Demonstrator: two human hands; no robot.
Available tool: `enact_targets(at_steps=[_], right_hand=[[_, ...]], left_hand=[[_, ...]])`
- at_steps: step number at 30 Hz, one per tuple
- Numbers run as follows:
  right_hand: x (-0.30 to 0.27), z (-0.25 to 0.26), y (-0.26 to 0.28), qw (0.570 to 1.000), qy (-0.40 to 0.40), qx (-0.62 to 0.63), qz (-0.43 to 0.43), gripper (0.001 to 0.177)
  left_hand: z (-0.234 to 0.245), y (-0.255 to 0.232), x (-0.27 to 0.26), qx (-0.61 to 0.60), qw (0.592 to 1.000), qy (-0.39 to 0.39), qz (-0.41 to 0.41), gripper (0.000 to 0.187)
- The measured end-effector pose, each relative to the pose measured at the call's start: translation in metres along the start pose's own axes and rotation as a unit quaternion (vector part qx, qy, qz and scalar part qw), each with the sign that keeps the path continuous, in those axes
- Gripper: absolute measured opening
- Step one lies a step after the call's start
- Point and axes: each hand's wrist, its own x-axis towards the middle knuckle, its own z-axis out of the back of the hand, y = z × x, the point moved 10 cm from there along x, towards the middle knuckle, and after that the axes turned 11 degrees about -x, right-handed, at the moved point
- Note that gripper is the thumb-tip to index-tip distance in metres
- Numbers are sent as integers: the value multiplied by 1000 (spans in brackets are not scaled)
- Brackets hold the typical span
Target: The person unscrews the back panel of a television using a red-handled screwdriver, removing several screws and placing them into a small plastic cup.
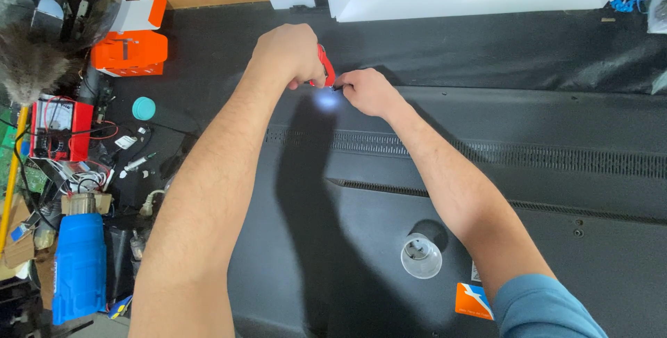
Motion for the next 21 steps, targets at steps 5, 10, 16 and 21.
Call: enact_targets(at_steps=[5, 10, 16, 21], right_hand=[[-4, 3, 3, 1000, 11, 10, -14, 52], [-3, 3, 2, 1000, 8, 11, -10, 51], [-3, 5, 4, 1000, 2, 1, -3, 53], [-3, 3, 3, 1000, 1, 2, -1, 52]], left_hand=[[1, 1, -4, -8, 1000, 5, 12, 26], [1, 5, -5, -17, 1000, 3, 13, 30], [4, 8, -11, -42, 999, 1, 11, 29], [4, 10, -11, -51, 999, 1, 11, 33]])
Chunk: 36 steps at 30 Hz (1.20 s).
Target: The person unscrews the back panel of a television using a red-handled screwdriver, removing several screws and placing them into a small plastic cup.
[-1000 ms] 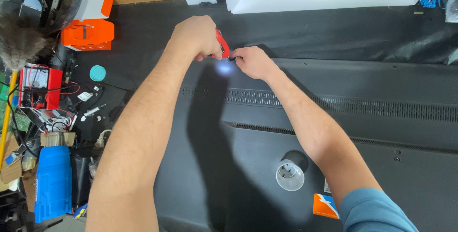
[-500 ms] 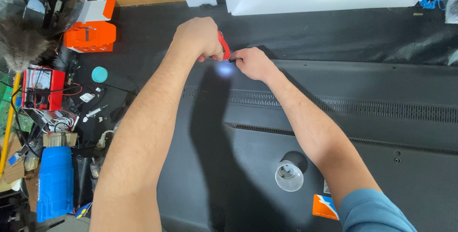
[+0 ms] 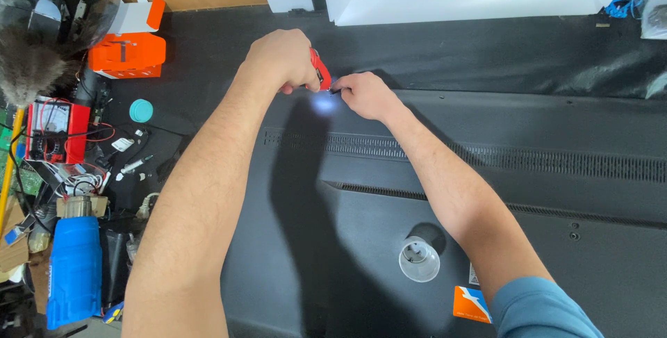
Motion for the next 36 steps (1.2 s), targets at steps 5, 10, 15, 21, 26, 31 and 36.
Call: enact_targets(at_steps=[5, 10, 15, 21, 26, 31, 36], right_hand=[[1, -1, -1, 1000, 1, -5, 1, 51], [2, -2, -3, 1000, -3, -6, 2, 50], [4, -4, -3, 1000, -8, -4, 13, 49], [-6, 7, 8, 1000, 22, 6, -21, 50], [-7, 9, 11, 999, 29, 9, -27, 45], [-8, 12, 13, 999, 21, 20, -18, 43], [-12, 14, 21, 999, 22, -30, -11, 42]], left_hand=[[1, -1, -3, -2, 1000, 4, -1, 33], [0, 0, -1, 13, 1000, 6, 0, 31], [1, 3, -1, 10, 1000, 1, -12, 34], [2, 3, -2, 35, 999, 0, -20, 29], [14, 1, -16, 45, 998, -21, -38, 26], [18, -3, -38, 69, 996, -25, -49, 22], [26, -18, -85, 41, 980, -80, -180, 55]])
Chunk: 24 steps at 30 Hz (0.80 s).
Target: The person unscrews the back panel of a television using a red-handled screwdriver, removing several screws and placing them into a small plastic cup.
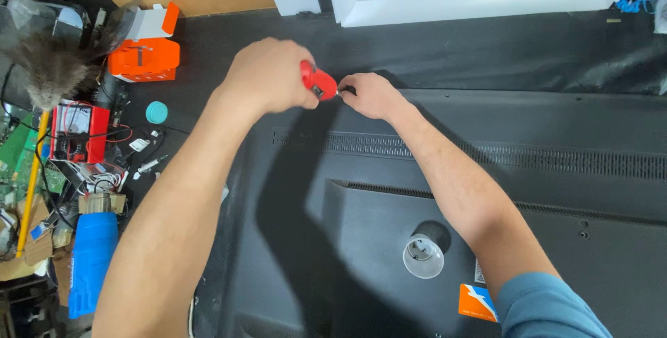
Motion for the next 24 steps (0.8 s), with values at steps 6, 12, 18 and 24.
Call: enact_targets(at_steps=[6, 12, 18, 24], right_hand=[[7, -2, 1, 999, 0, -26, 22, 35], [51, -18, -9, 991, 73, -107, 28, 32], [59, -10, 7, 977, 134, -165, -30, 34], [84, -22, 6, 878, 169, -448, 29, 38]], left_hand=[[4, -3, -86, -54, 991, -105, -60, 54], [-53, 38, -219, -187, 970, -151, 23, 65], [-158, 142, -337, -239, 904, -57, 351, 81], [-228, 182, -422, -283, 833, -21, 476, 88]])
